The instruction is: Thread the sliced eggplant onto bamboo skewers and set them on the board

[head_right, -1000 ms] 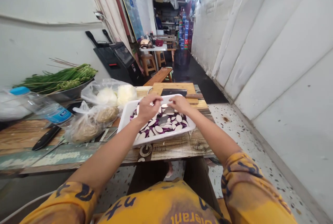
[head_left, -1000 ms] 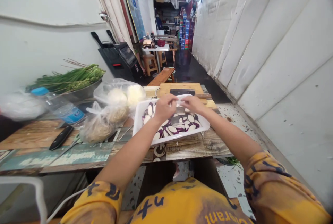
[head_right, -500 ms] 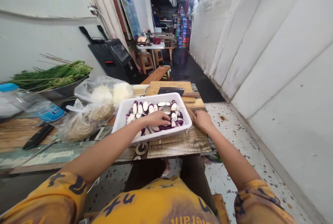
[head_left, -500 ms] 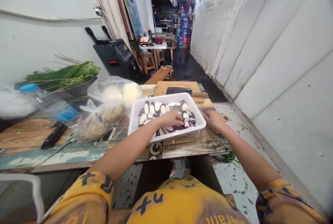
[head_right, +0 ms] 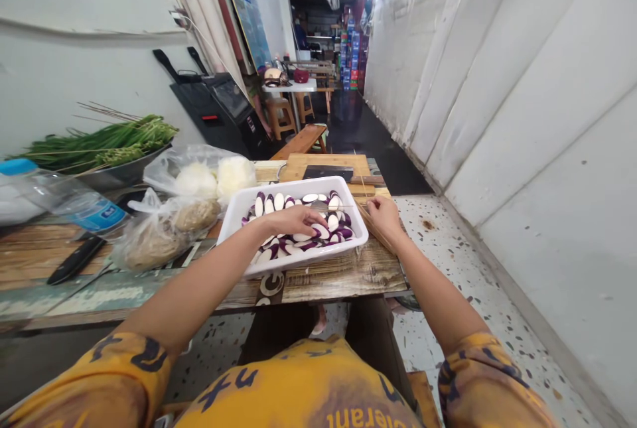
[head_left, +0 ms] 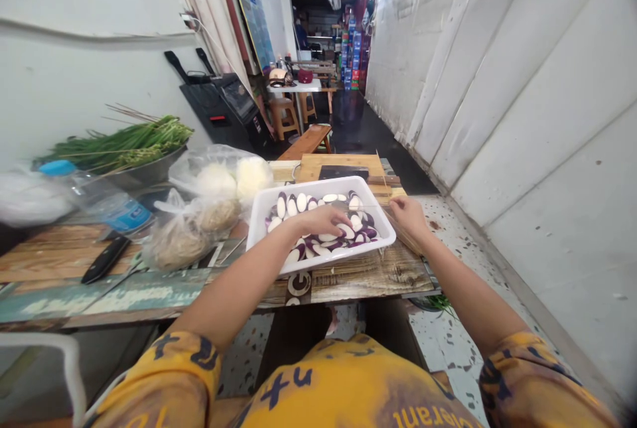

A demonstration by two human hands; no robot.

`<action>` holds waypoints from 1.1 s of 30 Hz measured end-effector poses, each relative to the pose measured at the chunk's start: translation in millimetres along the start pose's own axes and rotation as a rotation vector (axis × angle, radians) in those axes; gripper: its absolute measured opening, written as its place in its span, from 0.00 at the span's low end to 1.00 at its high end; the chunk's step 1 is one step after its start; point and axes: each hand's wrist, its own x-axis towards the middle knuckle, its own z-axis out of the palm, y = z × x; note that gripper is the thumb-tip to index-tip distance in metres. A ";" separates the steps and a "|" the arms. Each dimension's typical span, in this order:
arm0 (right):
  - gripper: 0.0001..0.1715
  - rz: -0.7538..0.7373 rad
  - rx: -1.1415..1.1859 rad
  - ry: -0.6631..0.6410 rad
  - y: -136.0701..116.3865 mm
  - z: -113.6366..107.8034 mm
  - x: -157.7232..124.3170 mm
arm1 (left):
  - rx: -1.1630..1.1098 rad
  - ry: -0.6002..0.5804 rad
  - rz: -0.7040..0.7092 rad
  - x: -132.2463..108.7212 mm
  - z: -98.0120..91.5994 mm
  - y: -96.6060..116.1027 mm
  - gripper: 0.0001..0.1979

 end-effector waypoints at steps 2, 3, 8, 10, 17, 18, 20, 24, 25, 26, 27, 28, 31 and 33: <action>0.19 -0.019 0.055 0.045 -8.6 -2.2 5.0 | -0.002 -0.034 0.003 -0.2 0.3 0.7 0.12; 0.20 -0.031 0.098 0.073 -14.3 -4.4 6.7 | -0.020 -0.047 -0.003 0.2 1.0 0.6 0.11; 0.17 -0.112 0.364 0.219 -53.9 -23.4 -11.3 | -0.218 0.188 -0.036 6.6 4.8 -1.0 0.07; 0.17 -0.097 0.361 0.100 -68.2 -30.3 -35.8 | -0.323 0.345 -0.066 10.5 3.9 -1.1 0.07; 0.21 -0.148 0.192 -0.053 -78.0 -27.9 -121.8 | -0.818 0.524 -0.158 14.3 -4.9 5.4 0.05; 0.21 -0.148 0.183 -0.061 -76.8 -25.9 -126.4 | -0.847 0.526 -0.165 13.8 -5.3 6.3 0.05; 0.21 -0.147 0.162 -0.082 -75.0 -22.9 -130.3 | -0.882 0.533 -0.172 13.1 -5.3 7.8 0.04; 0.21 -0.150 0.128 -0.099 -75.6 -22.0 -129.9 | -0.915 0.551 -0.176 13.1 -4.6 8.7 0.03; 0.21 -0.150 0.122 -0.096 -76.2 -22.2 -129.9 | -0.924 0.560 -0.178 13.3 -4.7 8.7 0.04; 0.21 -0.150 0.115 -0.091 -76.8 -22.5 -130.0 | -0.934 0.568 -0.179 13.5 -4.8 8.7 0.04; 0.21 -0.151 0.109 -0.090 -77.3 -22.6 -130.3 | -0.945 0.576 -0.177 13.7 -5.0 8.7 0.04; 0.21 -0.155 0.105 -0.091 -77.6 -22.7 -130.6 | -0.953 0.581 -0.172 13.8 -5.2 8.7 0.04; 0.21 -0.177 0.108 -0.089 -77.9 -22.3 -130.8 | -0.961 0.583 -0.164 14.0 -5.3 9.2 0.03; 0.21 -0.189 0.117 -0.082 -77.8 -21.7 -130.5 | -0.957 0.585 -0.168 13.9 -5.0 9.5 0.03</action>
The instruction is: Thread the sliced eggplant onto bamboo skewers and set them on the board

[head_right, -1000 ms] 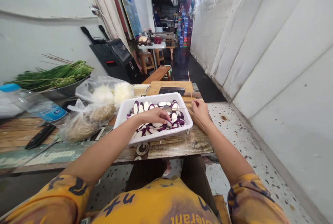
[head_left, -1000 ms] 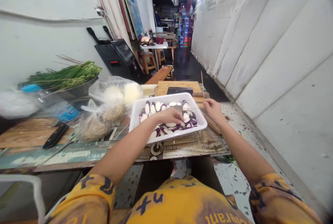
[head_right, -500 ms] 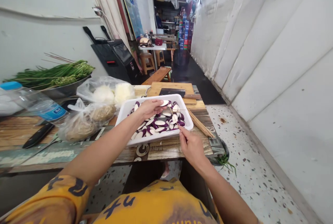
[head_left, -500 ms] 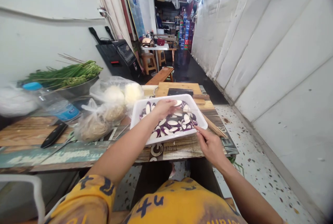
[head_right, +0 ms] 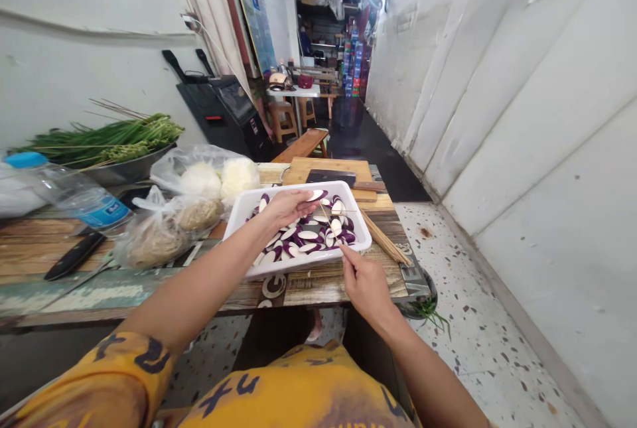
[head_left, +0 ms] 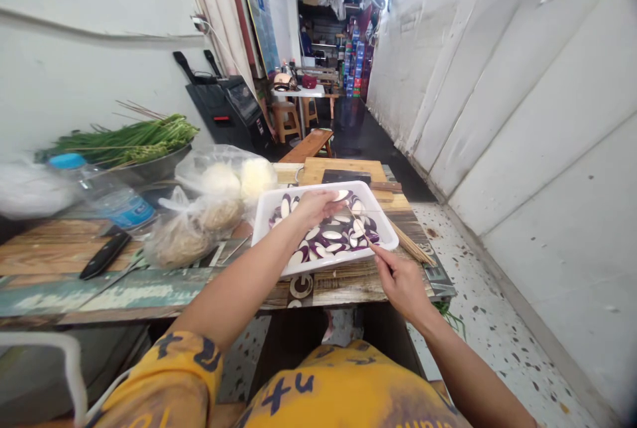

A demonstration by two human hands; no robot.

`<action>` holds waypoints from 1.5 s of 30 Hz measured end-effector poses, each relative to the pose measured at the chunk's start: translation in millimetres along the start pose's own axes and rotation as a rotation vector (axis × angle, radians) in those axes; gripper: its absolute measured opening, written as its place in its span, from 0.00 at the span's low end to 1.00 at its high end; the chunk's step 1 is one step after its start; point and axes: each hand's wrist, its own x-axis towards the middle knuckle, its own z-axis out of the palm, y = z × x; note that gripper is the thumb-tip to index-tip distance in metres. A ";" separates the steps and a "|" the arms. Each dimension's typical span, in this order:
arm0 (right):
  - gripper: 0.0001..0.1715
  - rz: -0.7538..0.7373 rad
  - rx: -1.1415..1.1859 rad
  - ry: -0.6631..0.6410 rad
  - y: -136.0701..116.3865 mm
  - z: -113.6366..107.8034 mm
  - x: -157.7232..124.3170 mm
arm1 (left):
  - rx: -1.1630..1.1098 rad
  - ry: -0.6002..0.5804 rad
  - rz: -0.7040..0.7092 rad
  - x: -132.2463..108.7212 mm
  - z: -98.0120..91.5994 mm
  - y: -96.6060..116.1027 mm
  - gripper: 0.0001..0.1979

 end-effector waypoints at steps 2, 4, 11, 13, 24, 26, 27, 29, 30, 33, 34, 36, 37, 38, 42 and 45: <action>0.20 -0.002 0.003 0.005 0.2 0.5 0.5 | 0.008 0.002 -0.001 -0.3 0.1 -0.5 0.04; 0.20 0.002 -0.001 0.007 0.0 0.9 0.9 | 0.010 -0.006 0.006 -0.5 0.1 -1.6 0.04; 0.20 0.030 0.008 0.008 -2.6 2.4 1.4 | 0.037 -0.031 0.008 -3.9 1.5 -3.5 0.05; 0.20 0.029 -0.002 0.014 -3.5 3.6 2.0 | 0.046 -0.030 0.001 -5.2 1.7 -3.4 0.05; 0.20 0.062 0.037 0.020 -17.7 9.8 10.7 | 0.056 -0.052 0.102 -7.9 5.3 -10.2 0.04; 0.19 0.064 0.059 0.023 -18.5 11.8 12.2 | 0.052 -0.063 0.096 -8.6 6.0 -10.3 0.04; 0.19 0.064 0.072 0.024 -18.5 12.9 12.8 | 0.047 -0.064 0.099 -9.1 6.3 -10.2 0.04; 0.19 0.066 0.094 0.026 -18.4 15.0 13.7 | 0.036 -0.061 0.110 -10.1 6.8 -10.0 0.05; 0.19 0.067 0.101 0.027 -18.2 16.0 14.2 | 0.032 -0.064 0.112 -10.5 7.0 -9.9 0.05; 0.19 0.073 0.113 0.033 -18.1 18.4 15.5 | 0.027 -0.083 0.114 -11.3 7.4 -10.0 0.05; 0.19 0.076 0.115 0.035 -18.1 19.1 15.9 | 0.027 -0.087 0.115 -11.4 7.4 -9.9 0.05; 0.19 0.085 0.116 0.032 -18.5 20.3 16.7 | 0.026 -0.092 0.116 -11.6 7.0 -9.6 0.05; 0.19 0.092 0.116 0.031 -18.8 20.8 17.0 | 0.024 -0.092 0.117 -11.8 6.8 -9.4 0.05; 0.20 0.100 0.117 0.030 -19.2 21.3 17.3 | 0.024 -0.095 0.117 -12.1 6.6 -9.1 0.05; 0.21 0.134 0.139 0.028 -20.8 24.1 21.9 | 0.036 -0.108 0.123 -15.6 8.1 -10.1 0.06; 0.21 0.142 0.149 0.064 -19.7 26.8 32.1 | 0.095 -0.170 0.079 -20.7 12.3 -13.0 0.06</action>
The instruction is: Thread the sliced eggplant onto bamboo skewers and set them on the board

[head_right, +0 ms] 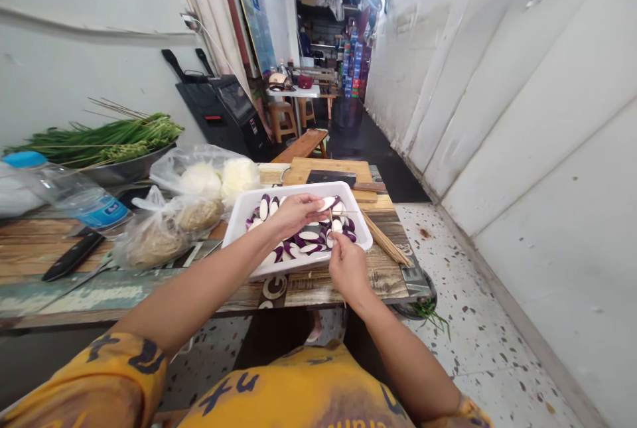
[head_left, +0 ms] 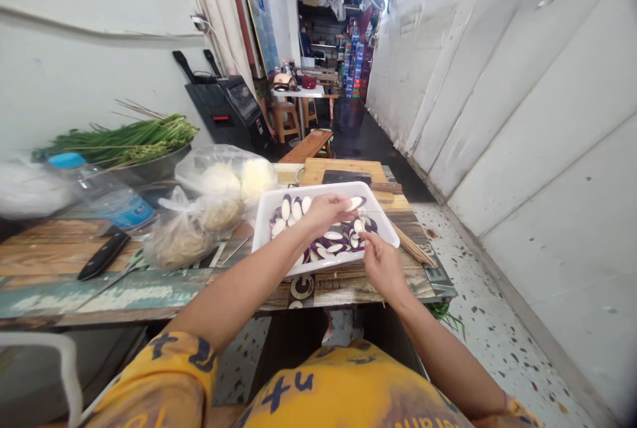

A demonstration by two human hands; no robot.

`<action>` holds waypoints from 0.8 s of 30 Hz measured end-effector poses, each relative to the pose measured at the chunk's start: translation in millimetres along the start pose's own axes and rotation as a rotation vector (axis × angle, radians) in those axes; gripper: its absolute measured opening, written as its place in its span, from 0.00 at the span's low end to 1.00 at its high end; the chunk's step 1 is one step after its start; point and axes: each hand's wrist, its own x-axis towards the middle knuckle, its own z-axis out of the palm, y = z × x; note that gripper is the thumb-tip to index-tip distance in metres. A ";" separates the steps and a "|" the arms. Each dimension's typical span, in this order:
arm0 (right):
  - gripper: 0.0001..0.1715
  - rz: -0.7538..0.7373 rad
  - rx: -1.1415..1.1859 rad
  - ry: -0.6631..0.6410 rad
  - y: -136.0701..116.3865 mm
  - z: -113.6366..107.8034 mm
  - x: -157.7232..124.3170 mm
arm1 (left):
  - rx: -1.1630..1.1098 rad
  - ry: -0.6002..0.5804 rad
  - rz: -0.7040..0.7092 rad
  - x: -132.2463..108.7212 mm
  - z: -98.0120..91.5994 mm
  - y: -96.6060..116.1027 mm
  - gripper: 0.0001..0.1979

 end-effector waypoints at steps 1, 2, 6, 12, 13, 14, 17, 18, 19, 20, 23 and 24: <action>0.21 0.000 0.007 0.015 0.6 0.6 4.4 | 0.028 -0.041 -0.022 -1.6 1.7 -0.5 0.06; 0.21 -0.002 0.017 0.025 1.6 0.8 8.9 | 0.056 -0.079 -0.039 -3.0 3.0 -0.8 0.06; 0.19 -0.023 0.023 0.007 5.8 -4.1 22.3 | 0.144 -0.113 -0.033 -4.9 2.1 -1.0 0.08; 0.17 -0.087 -0.157 0.018 7.1 -14.7 32.7 | 0.252 -0.182 -0.015 1.0 -0.3 -4.2 0.09; 0.17 -0.092 -0.162 0.028 8.5 -15.5 35.4 | 0.262 -0.183 -0.011 2.2 -0.4 -3.8 0.08; 0.17 -0.089 -0.157 0.047 10.7 -15.9 38.4 | 0.294 -0.164 0.008 3.2 -1.0 -2.9 0.08; 0.18 -0.030 -0.114 0.135 21.4 -16.4 47.5 | 0.635 -0.080 0.135 5.1 -6.5 -0.9 0.07; 0.18 -0.010 -0.092 0.147 25.3 -16.4 49.9 | 0.805 -0.069 0.167 5.2 -9.2 -1.6 0.05; 0.18 0.003 -0.068 0.145 28.8 -16.4 51.7 | 0.961 -0.063 0.186 5.1 -11.8 -3.2 0.05; 0.18 0.004 -0.048 0.131 31.6 -16.4 52.9 | 1.080 -0.057 0.191 4.8 -14.1 -5.7 0.09; 0.17 -0.019 -0.023 0.089 34.9 -16.9 53.5 | 1.170 -0.019 0.213 4.1 -18.0 -15.7 0.20; 0.17 -0.023 -0.013 0.082 34.7 -17.2 53.0 | 1.150 -0.009 0.227 3.9 -18.5 -18.3 0.22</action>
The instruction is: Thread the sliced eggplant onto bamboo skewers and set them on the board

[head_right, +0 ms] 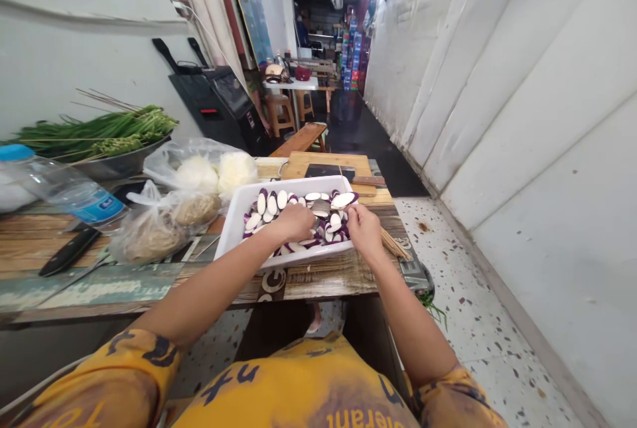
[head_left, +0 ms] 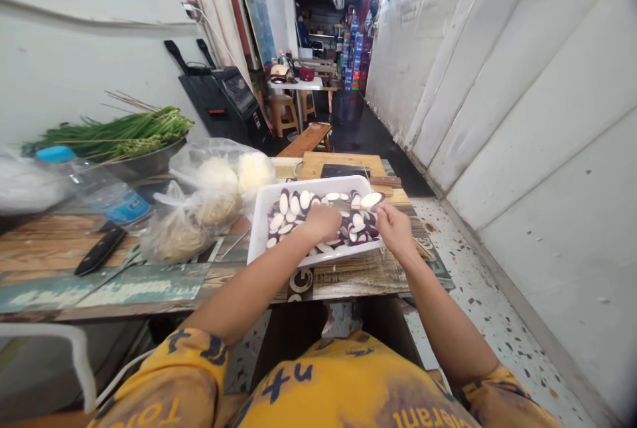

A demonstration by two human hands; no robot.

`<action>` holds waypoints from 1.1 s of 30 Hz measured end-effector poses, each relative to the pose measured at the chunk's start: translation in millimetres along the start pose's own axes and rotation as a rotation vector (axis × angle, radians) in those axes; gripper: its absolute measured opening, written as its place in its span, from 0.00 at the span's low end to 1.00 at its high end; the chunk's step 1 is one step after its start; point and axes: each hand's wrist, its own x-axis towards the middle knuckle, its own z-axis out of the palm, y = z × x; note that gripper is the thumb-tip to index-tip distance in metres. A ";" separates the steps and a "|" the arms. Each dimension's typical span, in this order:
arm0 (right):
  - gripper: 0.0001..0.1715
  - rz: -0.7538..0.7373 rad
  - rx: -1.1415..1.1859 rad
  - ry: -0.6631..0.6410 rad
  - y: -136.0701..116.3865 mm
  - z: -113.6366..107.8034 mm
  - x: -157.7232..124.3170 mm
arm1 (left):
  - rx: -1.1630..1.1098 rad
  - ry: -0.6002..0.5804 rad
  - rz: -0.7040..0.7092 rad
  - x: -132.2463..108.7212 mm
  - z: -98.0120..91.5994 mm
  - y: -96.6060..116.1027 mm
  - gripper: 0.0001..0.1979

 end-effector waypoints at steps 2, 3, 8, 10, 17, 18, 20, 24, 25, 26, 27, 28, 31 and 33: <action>0.17 -0.006 0.048 -0.016 -1.7 -1.2 -1.7 | -0.027 -0.017 0.009 -0.8 1.2 -0.9 0.20; 0.17 -0.008 0.084 -0.025 -2.8 -2.0 -3.0 | -0.018 -0.045 0.010 -1.0 0.2 -0.5 0.19; 0.18 0.028 0.233 -0.090 -9.4 -9.2 -14.5 | 0.029 -0.108 0.065 1.6 -10.9 5.5 0.13; 0.18 0.033 0.248 -0.114 -11.4 -12.7 -20.5 | -0.086 -0.074 0.058 4.9 -12.3 7.0 0.12; 0.18 0.028 0.244 -0.194 -17.9 -23.2 -46.1 | -0.944 0.055 -0.259 16.6 -12.1 9.0 0.10; 0.18 0.031 0.250 -0.218 -19.3 -23.6 -51.3 | -1.044 0.061 -0.278 17.0 -14.0 10.3 0.09; 0.18 0.031 0.251 -0.267 -22.3 -22.9 -61.7 | -1.165 0.074 -0.306 16.8 -18.4 13.3 0.06; 0.18 -0.023 0.174 -0.319 -26.2 -18.1 -75.7 | -1.276 0.065 -0.353 15.4 -23.1 16.6 0.02; 0.18 -0.036 0.154 -0.320 -26.5 -17.1 -77.2 | -1.289 0.065 -0.366 15.4 -23.1 16.4 0.03; 0.17 -0.046 0.137 -0.317 -26.6 -16.2 -77.9 | -1.297 0.072 -0.375 15.5 -23.0 16.1 0.04; 0.17 -0.051 0.124 -0.308 -26.4 -15.7 -78.1 | -1.300 0.088 -0.382 15.8 -22.8 15.6 0.04; 0.17 -0.052 0.114 -0.297 -26.0 -15.3 -78.0 | -1.298 0.109 -0.383 16.0 -22.6 15.2 0.04; 0.17 -0.045 0.094 -0.267 -23.8 -14.8 -77.0 | -1.290 0.154 -0.392 16.3 -22.7 15.1 0.03; 0.17 -0.040 0.085 -0.254 -22.1 -14.3 -76.4 | -1.293 0.149 -0.416 16.2 -23.0 15.8 0.02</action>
